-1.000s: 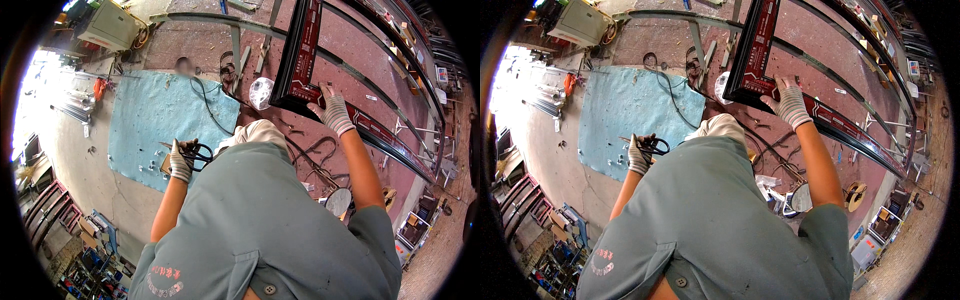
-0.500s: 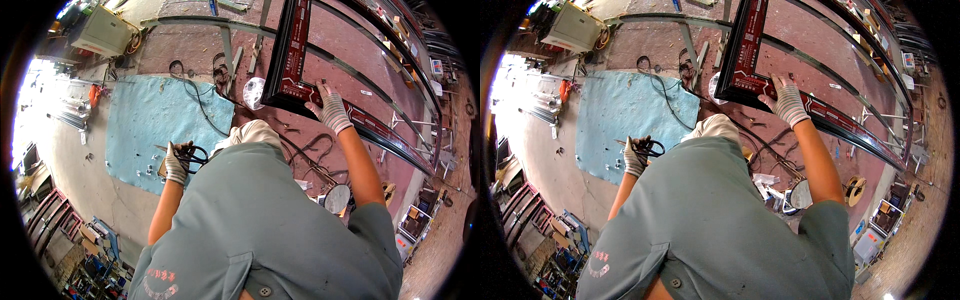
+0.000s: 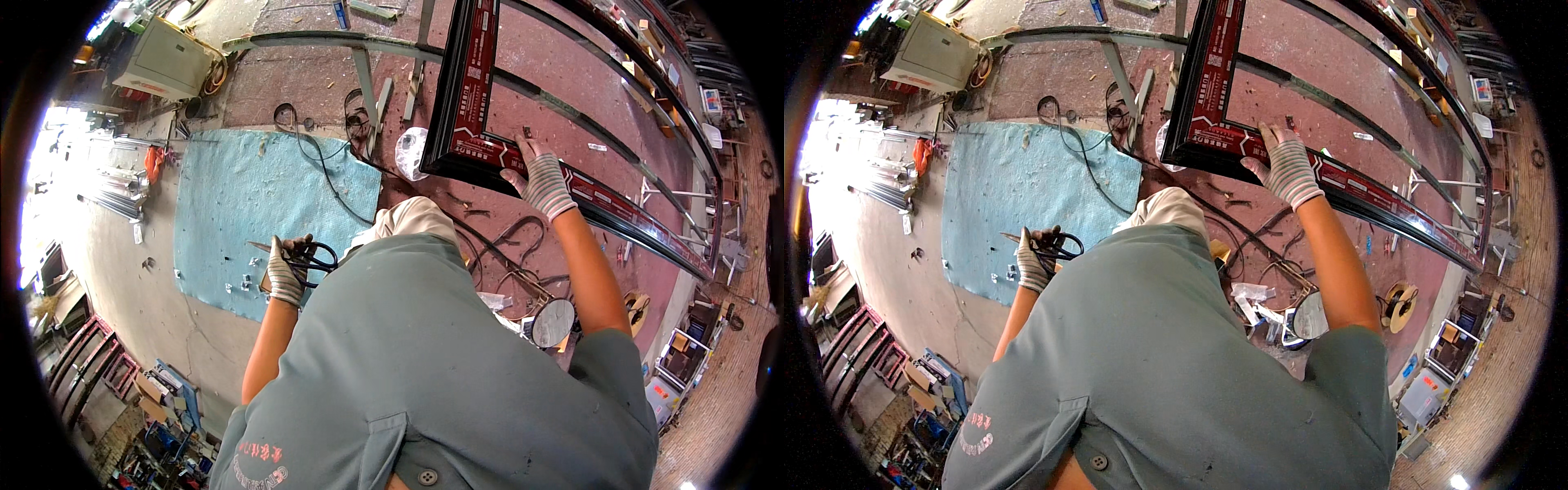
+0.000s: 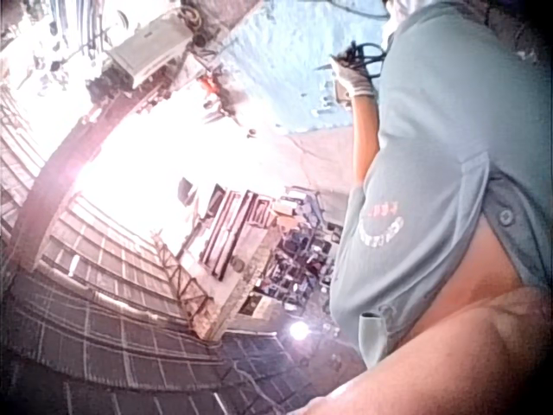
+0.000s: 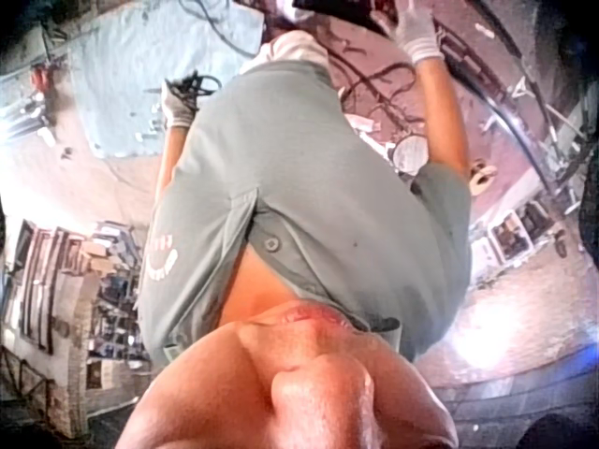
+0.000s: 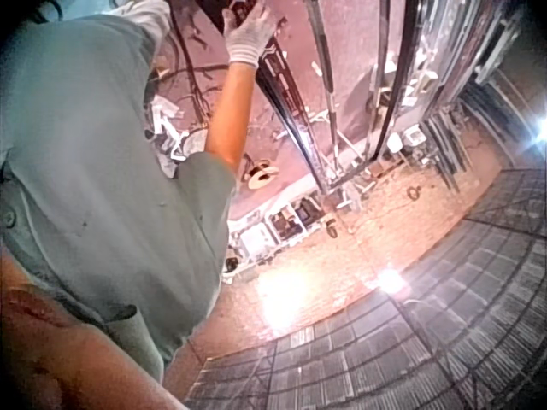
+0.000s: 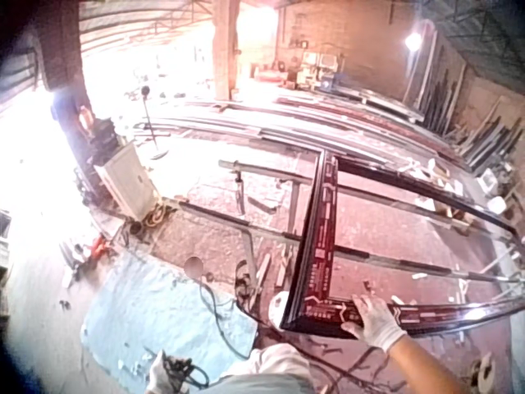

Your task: The person aligns a long red and black frame component on a workbench, then uses shears to cut a black cable or strip along the frame. The person continues to adjust and trim the cable while handling the frame.

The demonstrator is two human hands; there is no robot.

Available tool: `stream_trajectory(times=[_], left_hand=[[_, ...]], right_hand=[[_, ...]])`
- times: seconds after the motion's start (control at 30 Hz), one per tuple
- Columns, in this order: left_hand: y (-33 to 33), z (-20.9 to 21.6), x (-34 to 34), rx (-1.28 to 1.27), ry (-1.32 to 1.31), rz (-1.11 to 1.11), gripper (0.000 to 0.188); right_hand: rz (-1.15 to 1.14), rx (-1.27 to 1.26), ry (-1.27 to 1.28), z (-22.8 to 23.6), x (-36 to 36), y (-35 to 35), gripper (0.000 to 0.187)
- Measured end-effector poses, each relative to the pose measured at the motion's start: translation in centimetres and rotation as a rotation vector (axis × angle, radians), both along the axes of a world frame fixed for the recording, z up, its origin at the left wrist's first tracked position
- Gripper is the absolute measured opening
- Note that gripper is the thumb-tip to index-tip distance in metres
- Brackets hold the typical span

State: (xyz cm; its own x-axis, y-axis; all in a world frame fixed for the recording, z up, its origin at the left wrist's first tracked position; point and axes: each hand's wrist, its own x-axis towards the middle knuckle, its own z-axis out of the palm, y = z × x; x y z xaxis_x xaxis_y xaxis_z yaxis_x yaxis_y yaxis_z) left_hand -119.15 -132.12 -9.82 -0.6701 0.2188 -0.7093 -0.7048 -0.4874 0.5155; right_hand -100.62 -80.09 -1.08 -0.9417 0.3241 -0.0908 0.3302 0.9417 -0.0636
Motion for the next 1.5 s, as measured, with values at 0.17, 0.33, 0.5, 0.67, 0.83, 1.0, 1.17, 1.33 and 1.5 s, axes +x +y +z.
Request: stream_trajectory(times=[0.17,0.33,0.5,0.67,0.83,1.0,1.17,1.33,1.5], left_hand=[[-0.3,-0.6,0.1,-0.008,0.004,-0.021,0.048],[-0.2,-1.1,-0.5,0.033,-0.013,-0.017,0.048],[-0.4,-1.5,-0.8,0.026,0.002,-0.034,0.048],[0.0,-2.1,-0.8,0.009,-0.04,-0.039,0.048],[1.0,-2.2,-1.2,0.087,-0.034,-0.108,0.046],[1.9,-2.0,-1.8,0.103,-0.023,-0.123,0.048],[2.6,-1.7,-1.7,0.091,-0.064,-0.124,0.051],[2.8,-1.8,-1.7,0.071,-0.071,-0.136,0.05],[2.2,-1.3,-2.4,0.088,-0.039,-0.17,0.05]], right_hand=[[0.015,0.06,0.037,-0.5,0.0,-0.5,0.089],[0.087,-0.034,0.077,-0.2,1.4,1.7,0.082],[0.063,-0.073,0.062,0.2,3.9,3.5,0.082],[0.042,-0.008,0.06,0.7,3.6,2.6,0.084],[0.0,-0.03,0.063,0.6,1.0,0.2,0.087],[0.018,-0.026,0.078,0.2,0.8,0.3,0.087],[-0.105,-0.013,-0.038,2.1,-0.8,-1.3,0.091],[-0.165,0.07,-0.064,1.4,-2.5,-3.3,0.098],[-0.158,0.077,-0.097,1.8,-1.1,-2.6,0.097]])
